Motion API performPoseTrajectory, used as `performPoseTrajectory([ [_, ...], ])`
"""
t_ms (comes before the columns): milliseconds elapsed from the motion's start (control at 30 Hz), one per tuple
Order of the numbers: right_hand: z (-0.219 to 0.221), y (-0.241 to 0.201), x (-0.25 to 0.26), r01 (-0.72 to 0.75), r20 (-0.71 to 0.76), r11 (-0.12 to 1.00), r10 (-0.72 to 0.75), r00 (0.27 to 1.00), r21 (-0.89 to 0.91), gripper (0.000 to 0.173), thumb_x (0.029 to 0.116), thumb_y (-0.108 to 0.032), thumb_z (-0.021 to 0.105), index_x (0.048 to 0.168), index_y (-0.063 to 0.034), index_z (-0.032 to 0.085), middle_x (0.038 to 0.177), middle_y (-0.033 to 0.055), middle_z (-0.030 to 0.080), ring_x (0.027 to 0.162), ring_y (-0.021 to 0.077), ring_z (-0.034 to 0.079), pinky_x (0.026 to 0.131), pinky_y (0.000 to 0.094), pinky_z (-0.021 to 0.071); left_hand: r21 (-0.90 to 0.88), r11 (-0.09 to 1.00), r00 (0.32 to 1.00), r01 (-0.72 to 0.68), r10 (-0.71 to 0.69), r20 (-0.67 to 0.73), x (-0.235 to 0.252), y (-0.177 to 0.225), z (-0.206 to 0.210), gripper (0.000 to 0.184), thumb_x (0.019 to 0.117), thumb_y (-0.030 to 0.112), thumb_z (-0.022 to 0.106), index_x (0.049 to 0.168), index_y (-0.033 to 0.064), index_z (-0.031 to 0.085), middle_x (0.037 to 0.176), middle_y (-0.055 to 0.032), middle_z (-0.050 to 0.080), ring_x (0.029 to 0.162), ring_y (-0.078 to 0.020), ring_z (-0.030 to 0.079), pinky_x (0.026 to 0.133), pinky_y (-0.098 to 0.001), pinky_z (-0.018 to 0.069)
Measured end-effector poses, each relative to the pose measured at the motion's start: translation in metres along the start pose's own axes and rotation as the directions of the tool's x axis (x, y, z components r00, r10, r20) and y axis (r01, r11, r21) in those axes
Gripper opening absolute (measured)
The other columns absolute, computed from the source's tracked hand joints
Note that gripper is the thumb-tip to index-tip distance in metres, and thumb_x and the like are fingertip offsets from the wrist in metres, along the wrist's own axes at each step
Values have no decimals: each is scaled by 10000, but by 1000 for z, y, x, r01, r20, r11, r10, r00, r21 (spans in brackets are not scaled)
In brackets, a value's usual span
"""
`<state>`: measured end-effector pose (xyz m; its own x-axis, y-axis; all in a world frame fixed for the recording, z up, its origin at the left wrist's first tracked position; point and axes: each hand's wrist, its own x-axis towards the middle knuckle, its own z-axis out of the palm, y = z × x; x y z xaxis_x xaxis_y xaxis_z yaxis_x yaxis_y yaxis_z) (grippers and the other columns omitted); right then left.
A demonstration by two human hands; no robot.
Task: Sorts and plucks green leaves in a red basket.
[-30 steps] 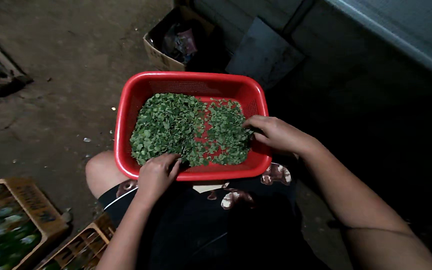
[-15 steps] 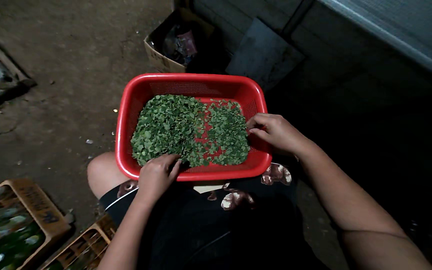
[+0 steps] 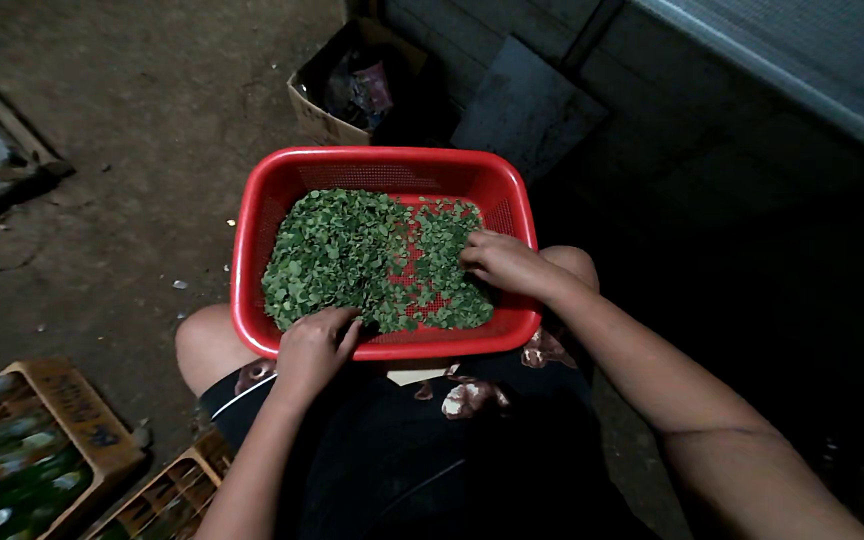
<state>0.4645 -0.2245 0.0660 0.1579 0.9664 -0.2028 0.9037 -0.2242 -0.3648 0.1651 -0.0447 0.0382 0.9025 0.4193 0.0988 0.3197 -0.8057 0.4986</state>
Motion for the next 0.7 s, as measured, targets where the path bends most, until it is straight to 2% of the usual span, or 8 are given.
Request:
performPoseTrajectory([
  [167,19,0,31,-29,195,998,41,980,-64,144,927,-64,706,1062,-50,754,1139,195,658,1125,395,618,975,559,503,-7,1000,1000,12,-12,26,0,-1,-2,327,1021,285,537,1104,73,773,1033,-129,768,960,-318,751,837,-564,580],
  [267,32,5,37,-43,209,993,64,976,-107,155,919,-100,732,1063,-45,755,1150,210,657,1135,411,618,967,575,508,-9,1000,999,27,-26,37,0,-1,-1,329,1025,290,537,1114,78,772,1049,-128,767,987,-327,746,856,-572,575],
  [367,32,4,38,-71,258,992,97,961,-107,173,947,-113,705,1092,-32,752,1201,223,639,1176,417,595,1010,579,476,-10,1000,999,25,-25,32,0,-1,0,321,1023,284,544,1113,75,772,1047,-131,768,985,-334,747,852,-578,575],
  [500,15,0,26,-84,212,996,82,974,2,141,968,-101,668,1047,-18,750,1137,206,652,1124,387,619,992,548,495,-2,1000,999,28,-28,38,1,-1,-2,319,1020,286,547,1113,80,773,1039,-129,768,980,-331,747,848,-576,574],
  [567,8,-1,15,-96,129,990,83,988,99,123,958,-99,679,1013,-15,750,1073,190,660,1056,366,641,940,554,516,-21,999,998,41,-40,48,3,1,-4,304,1021,276,561,1117,79,772,1045,-133,765,989,-335,743,861,-582,570],
  [633,5,0,2,-68,17,976,66,998,208,94,937,-100,706,966,-21,748,1018,163,669,970,322,664,880,538,545,-98,994,999,39,-36,38,7,7,-5,278,1017,246,578,1105,68,773,1037,-135,761,986,-325,739,872,-569,569],
  [700,-1,-7,-10,-60,-25,945,71,997,321,100,950,-112,703,968,-20,737,1018,138,677,932,264,670,862,479,559,-235,972,1000,23,-18,22,14,14,-4,258,1011,222,585,1075,62,777,1020,-109,761,967,-262,737,883,-496,579],
])
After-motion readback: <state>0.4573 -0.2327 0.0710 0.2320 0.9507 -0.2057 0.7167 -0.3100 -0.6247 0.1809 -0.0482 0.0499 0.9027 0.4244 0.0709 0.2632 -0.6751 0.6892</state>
